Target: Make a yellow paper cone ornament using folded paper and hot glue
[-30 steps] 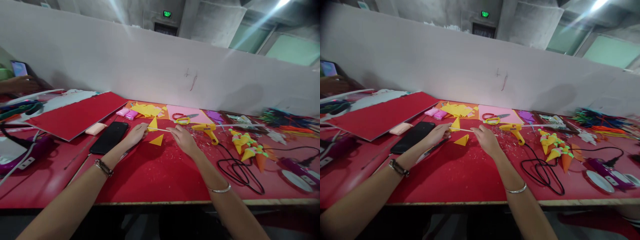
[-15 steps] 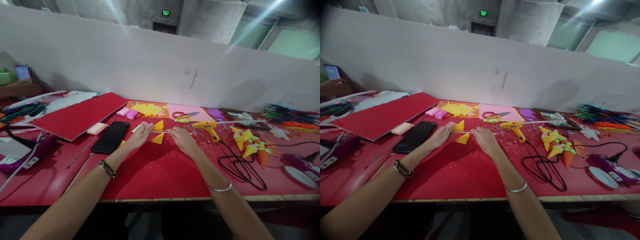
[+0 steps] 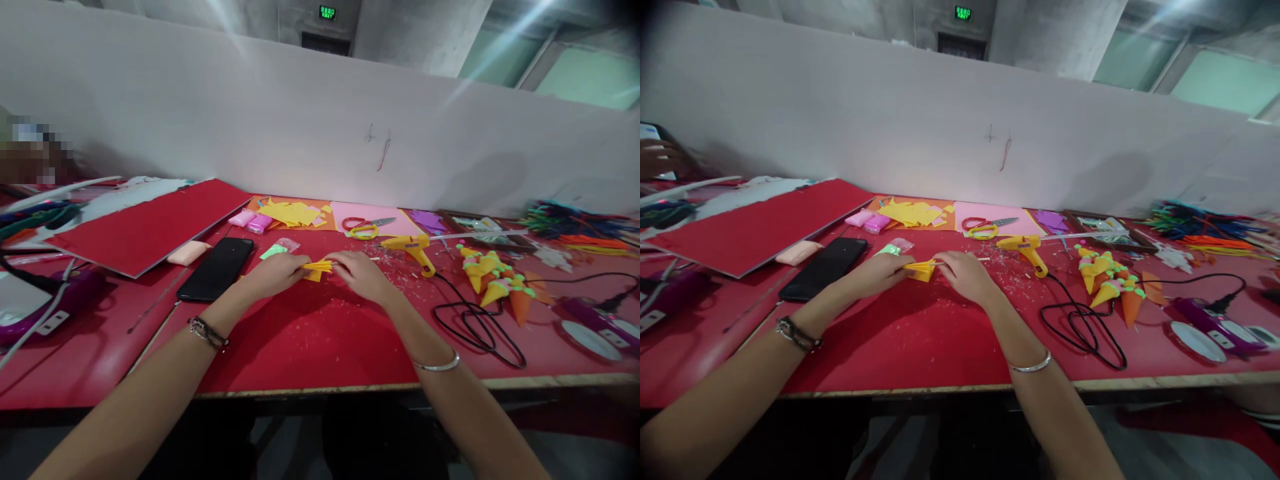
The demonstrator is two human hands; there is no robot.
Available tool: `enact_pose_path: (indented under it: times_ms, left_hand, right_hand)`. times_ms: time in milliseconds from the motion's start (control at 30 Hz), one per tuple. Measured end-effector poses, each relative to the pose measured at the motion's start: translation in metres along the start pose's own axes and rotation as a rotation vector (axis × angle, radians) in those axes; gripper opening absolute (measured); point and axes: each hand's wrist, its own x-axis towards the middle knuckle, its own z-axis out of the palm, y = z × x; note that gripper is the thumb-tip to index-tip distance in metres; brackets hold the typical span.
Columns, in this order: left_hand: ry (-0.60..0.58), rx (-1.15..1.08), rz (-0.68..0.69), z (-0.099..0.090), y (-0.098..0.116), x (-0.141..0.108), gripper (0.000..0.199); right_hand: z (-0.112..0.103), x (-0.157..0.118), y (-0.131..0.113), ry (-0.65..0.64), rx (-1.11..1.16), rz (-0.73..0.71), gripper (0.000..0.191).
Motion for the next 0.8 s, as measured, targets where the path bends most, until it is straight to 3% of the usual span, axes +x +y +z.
enact_pose_path:
  times_ms: [133,267,533,800]
  left_hand:
    - [-0.047,-0.068,-0.025,0.0078,0.0037,0.0005,0.02]
    - [0.004,-0.163,0.035,0.0116,0.0039,0.0008,0.026]
    - [-0.005,-0.111,0.064,0.0099,0.0037,0.0008,0.027]
    - [0.088,-0.036,0.091,0.0056,0.0062,0.0012,0.034]
  right_hand:
    - [0.0026,0.0016,-0.0078,0.039,0.111,-0.038,0.031]
    - [0.0036,0.0036,-0.0111,0.004,0.101,-0.047,0.024]
    - [0.0024,0.0038,-0.0108,0.0,0.106,-0.06,0.027]
    - [0.0007,0.0031,-0.0092,0.044,0.121,0.02,0.032]
